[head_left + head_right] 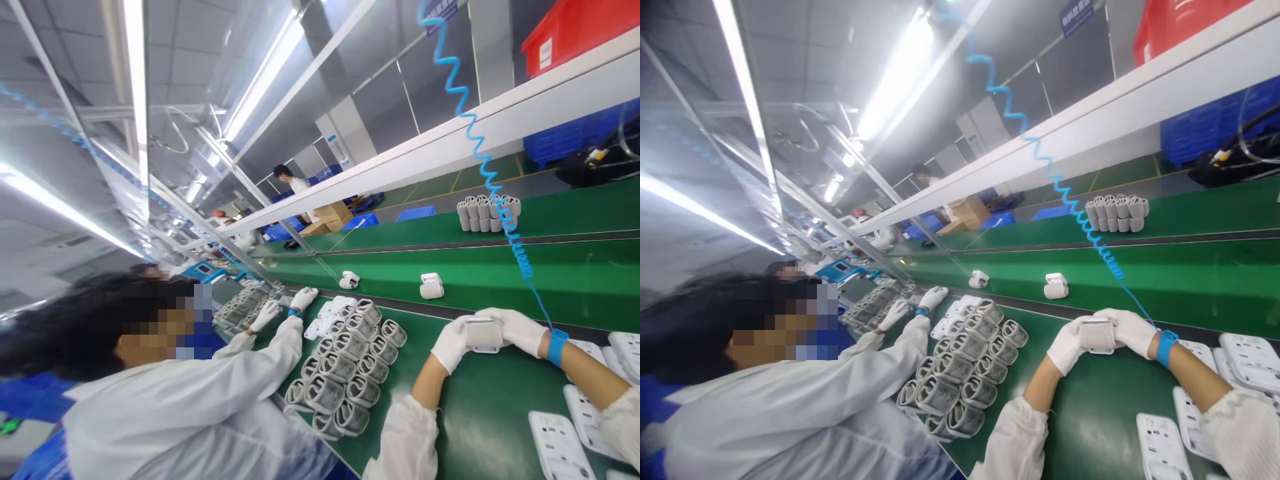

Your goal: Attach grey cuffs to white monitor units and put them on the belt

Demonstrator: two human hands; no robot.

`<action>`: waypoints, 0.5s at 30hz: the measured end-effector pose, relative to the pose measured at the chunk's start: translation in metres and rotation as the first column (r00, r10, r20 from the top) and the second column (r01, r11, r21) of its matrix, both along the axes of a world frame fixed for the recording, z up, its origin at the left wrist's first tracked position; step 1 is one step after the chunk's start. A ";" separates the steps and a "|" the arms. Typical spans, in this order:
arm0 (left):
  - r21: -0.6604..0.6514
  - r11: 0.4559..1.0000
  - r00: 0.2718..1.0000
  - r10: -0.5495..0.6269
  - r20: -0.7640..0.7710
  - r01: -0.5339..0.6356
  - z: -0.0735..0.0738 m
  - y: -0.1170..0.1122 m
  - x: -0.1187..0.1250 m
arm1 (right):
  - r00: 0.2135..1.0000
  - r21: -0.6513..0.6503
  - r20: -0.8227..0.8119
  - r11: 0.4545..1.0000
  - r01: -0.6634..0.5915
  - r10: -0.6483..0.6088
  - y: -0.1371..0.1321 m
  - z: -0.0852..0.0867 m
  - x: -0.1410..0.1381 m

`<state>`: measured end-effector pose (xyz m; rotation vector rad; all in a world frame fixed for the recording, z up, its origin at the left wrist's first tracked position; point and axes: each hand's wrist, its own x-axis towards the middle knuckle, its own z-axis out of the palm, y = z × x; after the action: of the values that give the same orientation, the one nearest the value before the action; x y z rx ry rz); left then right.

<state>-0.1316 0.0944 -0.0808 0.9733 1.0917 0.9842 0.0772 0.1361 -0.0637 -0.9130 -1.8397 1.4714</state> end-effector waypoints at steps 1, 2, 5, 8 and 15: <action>0.028 0.999 0.999 0.034 0.000 -0.034 -0.002 -0.001 0.000 | 1.000 -0.026 -0.001 1.000 -0.011 0.011 0.000 -0.001 0.001; 0.052 0.997 0.998 0.057 -0.003 -0.057 -0.003 -0.002 0.000 | 1.000 -0.047 -0.001 0.999 -0.026 0.026 0.000 -0.001 0.001; 0.107 0.992 0.997 0.074 -0.009 -0.073 -0.005 -0.004 0.000 | 0.999 -0.065 0.002 0.997 -0.041 0.041 0.000 -0.002 0.003; 0.128 0.987 0.995 0.093 0.022 -0.095 -0.004 -0.005 0.003 | 1.000 -0.056 -0.001 0.998 -0.006 0.006 0.002 -0.004 0.003; 0.166 0.975 0.989 0.148 0.023 -0.150 0.002 -0.010 0.011 | 0.993 -0.158 -0.119 0.987 -0.019 0.000 0.006 -0.004 -0.001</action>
<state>-0.1209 0.0846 -0.0793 1.0311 1.0985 1.2175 0.0758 0.1417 -0.0678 -0.8725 -1.6623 1.6605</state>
